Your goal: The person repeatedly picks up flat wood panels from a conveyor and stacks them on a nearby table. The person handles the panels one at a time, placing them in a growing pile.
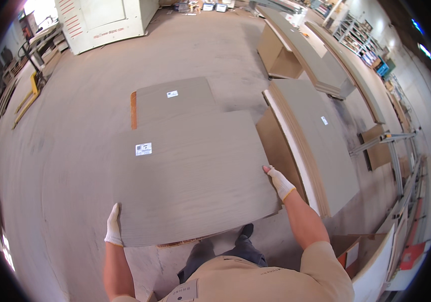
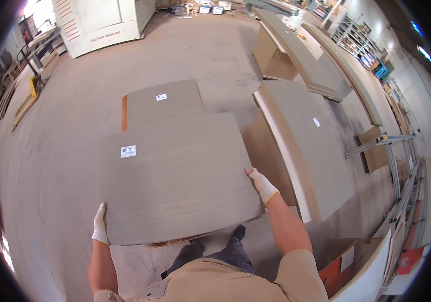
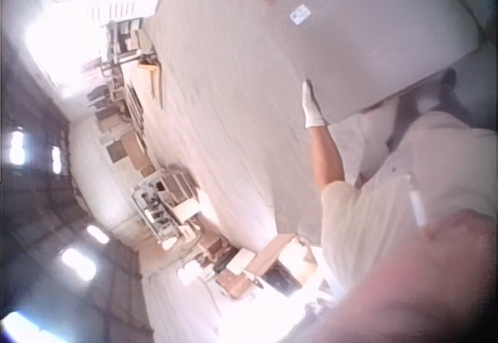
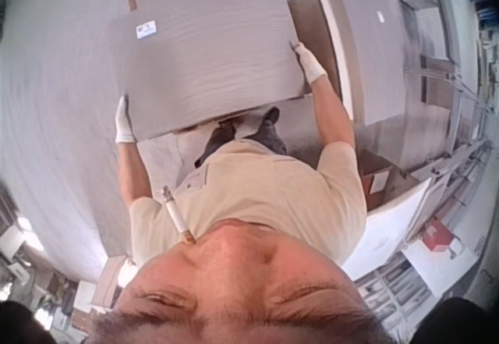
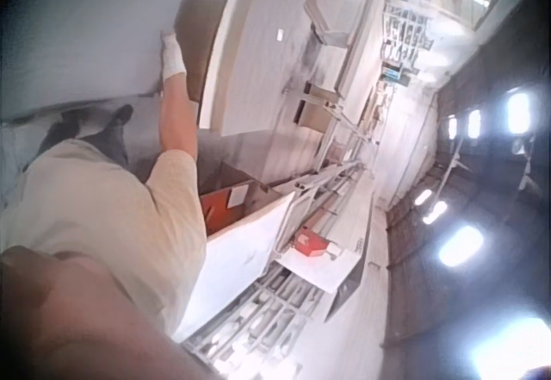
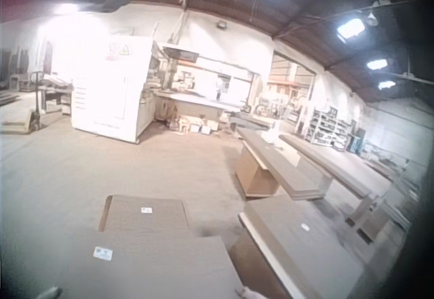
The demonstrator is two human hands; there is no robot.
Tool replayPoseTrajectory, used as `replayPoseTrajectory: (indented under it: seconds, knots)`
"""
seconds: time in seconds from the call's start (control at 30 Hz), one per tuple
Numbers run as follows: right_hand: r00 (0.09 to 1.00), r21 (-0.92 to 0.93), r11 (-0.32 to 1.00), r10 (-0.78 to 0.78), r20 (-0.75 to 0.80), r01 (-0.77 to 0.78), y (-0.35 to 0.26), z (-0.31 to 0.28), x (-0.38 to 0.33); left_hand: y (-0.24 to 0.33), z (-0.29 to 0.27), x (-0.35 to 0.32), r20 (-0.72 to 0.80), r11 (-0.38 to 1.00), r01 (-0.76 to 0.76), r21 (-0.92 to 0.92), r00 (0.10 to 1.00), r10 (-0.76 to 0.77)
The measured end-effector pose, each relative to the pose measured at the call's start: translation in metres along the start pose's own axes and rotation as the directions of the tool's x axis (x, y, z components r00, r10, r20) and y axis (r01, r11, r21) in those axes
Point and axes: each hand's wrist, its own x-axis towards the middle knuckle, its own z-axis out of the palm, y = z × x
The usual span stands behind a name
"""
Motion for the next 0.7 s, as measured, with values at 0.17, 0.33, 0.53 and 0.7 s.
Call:
replayPoseTrajectory:
  seconds: [0.17, 0.33, 0.53, 0.7]
  knots:
    - [0.993, -0.268, 0.957, -0.109, 0.037, 0.115, 0.014, -0.020, 0.029, -0.013, -0.037, 0.028, -0.011, 0.996, -0.047, 0.079, 0.999, 0.048]
    - [0.985, -0.559, 0.811, -0.138, 0.104, 0.173, 0.009, -0.017, 0.025, 0.028, 0.038, -0.001, 0.260, 0.983, 0.076, 0.167, 0.958, -0.118]
    - [0.946, -0.700, 0.650, -0.303, 0.118, 0.295, -0.034, -0.009, -0.057, 0.065, 0.083, -0.077, -0.239, 0.577, 0.046, 0.815, 0.935, 0.263]
    - [0.774, -0.750, 0.431, -0.610, 0.168, 0.502, 0.039, -0.079, -0.112, 0.024, 0.107, -0.078, 0.058, -0.007, -0.106, 0.994, 0.489, 0.870]
